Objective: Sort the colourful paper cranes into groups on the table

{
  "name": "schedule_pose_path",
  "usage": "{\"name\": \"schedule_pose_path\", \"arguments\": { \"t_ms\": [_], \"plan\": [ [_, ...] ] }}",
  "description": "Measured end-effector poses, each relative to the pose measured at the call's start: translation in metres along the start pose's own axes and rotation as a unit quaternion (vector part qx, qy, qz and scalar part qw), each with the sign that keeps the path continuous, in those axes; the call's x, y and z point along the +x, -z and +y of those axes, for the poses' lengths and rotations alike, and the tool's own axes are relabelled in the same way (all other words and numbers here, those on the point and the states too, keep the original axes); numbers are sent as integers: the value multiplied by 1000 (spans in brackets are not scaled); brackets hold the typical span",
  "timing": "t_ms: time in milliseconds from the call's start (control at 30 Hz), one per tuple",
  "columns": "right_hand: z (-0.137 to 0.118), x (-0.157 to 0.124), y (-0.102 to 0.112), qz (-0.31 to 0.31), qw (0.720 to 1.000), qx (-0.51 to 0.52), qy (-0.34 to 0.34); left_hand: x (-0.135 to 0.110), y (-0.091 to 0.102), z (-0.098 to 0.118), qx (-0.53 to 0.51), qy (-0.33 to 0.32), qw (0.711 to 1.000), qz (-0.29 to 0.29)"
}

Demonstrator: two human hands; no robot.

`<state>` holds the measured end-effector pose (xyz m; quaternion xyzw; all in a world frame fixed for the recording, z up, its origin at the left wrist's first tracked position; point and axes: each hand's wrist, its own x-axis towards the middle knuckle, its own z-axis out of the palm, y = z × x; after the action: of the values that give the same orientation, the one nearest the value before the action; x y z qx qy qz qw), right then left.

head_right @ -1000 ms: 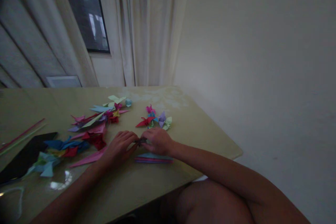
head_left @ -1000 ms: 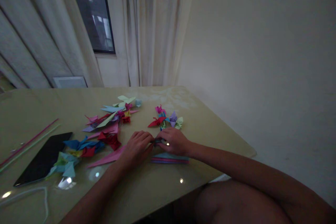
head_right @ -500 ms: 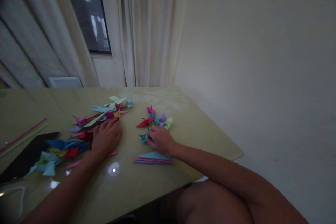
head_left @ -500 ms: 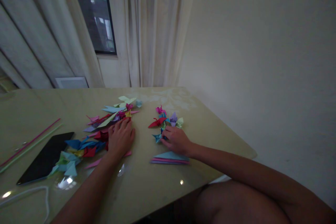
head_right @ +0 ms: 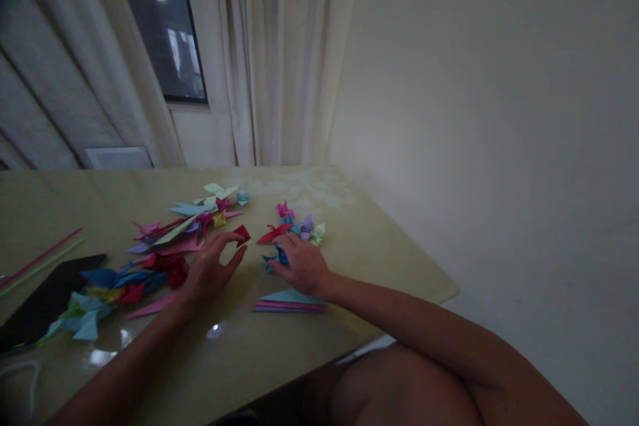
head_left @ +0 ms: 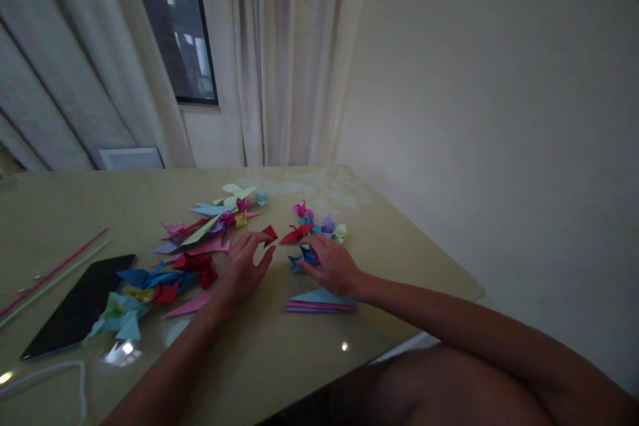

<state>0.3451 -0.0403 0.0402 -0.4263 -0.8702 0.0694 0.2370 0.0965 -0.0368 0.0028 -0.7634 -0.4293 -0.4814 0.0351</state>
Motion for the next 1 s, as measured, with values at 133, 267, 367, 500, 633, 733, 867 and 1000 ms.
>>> {"name": "schedule_pose_path", "arguments": {
  "t_ms": [133, 267, 367, 500, 633, 733, 867, 1000],
  "plan": [
    [-4, -6, 6, 7, 994, 80, 69, -6, 1, 36, -101, -91, 989, -54],
    [-2, -11, 8, -42, 985, 121, 118, -10, 5, 54, -97, -163, 978, -89],
    [-1, -12, 8, -48, 985, 119, 114, -10, 6, 57, -68, -199, 973, -97],
    [-1, -12, 11, -48, 988, 114, 87, -8, 5, 54, -32, -228, 968, -97],
    [7, -23, 16, -56, 994, 79, 43, -2, 12, 35, 148, -77, 984, -61],
    [18, -35, 18, -46, 997, 53, 16, 1, 25, 15, 323, 109, 937, -74],
    [31, -45, 20, -13, 999, 44, 4, -1, 37, -7, 396, 183, 886, -158],
    [44, -52, 21, -3, 998, 62, 11, 0, 37, -14, 363, 188, 897, -168]
  ]
}}
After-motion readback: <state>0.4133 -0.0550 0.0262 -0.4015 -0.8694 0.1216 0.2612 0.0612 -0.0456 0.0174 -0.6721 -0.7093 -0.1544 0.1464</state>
